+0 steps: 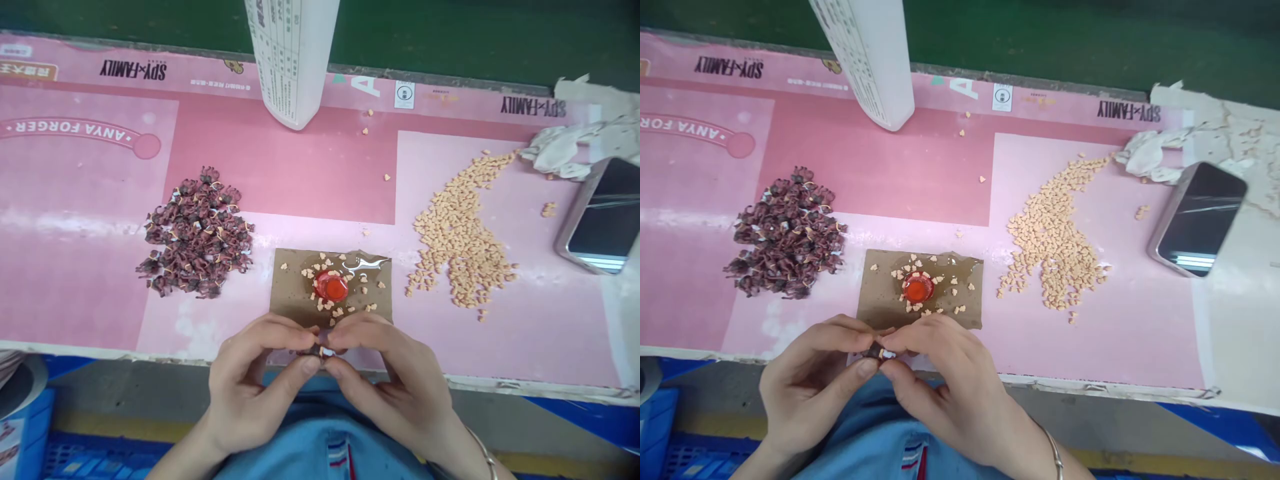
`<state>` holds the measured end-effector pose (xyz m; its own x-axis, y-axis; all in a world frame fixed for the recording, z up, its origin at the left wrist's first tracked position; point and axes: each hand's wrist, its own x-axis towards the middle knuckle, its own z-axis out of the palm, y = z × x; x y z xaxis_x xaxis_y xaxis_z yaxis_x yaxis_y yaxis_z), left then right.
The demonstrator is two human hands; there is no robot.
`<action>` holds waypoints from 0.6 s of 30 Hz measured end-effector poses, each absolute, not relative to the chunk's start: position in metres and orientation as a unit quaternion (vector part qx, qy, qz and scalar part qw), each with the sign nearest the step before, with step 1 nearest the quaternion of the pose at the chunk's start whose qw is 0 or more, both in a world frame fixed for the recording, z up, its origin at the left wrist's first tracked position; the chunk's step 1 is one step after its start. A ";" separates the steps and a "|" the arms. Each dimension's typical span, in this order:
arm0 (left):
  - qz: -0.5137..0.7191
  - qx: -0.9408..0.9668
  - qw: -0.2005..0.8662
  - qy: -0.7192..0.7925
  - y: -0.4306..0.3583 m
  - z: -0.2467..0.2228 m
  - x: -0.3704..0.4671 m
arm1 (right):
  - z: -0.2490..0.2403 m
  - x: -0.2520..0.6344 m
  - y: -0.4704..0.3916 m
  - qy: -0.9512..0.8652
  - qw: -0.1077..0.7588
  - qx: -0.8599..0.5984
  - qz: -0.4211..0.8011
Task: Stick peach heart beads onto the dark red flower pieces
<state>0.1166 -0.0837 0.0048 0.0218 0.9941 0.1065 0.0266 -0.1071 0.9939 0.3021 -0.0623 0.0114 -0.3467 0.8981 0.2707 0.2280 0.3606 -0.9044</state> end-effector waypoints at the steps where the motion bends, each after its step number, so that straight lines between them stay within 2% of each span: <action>1: 0.508 0.540 0.474 0.476 -0.085 0.004 0.116 | 0.013 0.301 -0.063 -0.713 0.416 -0.396 0.402; 7: 0.441 0.625 0.403 0.503 -0.091 -0.014 0.097 | 0.018 0.323 -0.030 -0.772 0.390 -0.399 0.305; 10: 0.425 0.675 0.247 0.551 -0.089 -0.026 0.071 | 0.007 0.364 0.046 -0.749 0.404 -0.487 0.194; 13: 0.332 0.724 0.076 0.600 -0.087 -0.036 0.040 | -0.007 0.406 0.146 -0.671 0.334 -0.646 0.143; 15: 0.273 0.742 0.026 0.612 -0.088 -0.041 0.024 | -0.017 0.423 0.203 -0.648 0.323 -0.677 0.132; 18: 0.259 0.758 0.021 0.598 -0.088 -0.046 0.015 | -0.028 0.431 0.257 -0.620 0.307 -0.713 0.116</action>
<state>0.0145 -0.0884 -0.0463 0.1513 0.9180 0.3666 0.8958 -0.2841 0.3417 0.4307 0.2569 -0.0283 0.2057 0.9547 0.2151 0.8130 -0.0443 -0.5806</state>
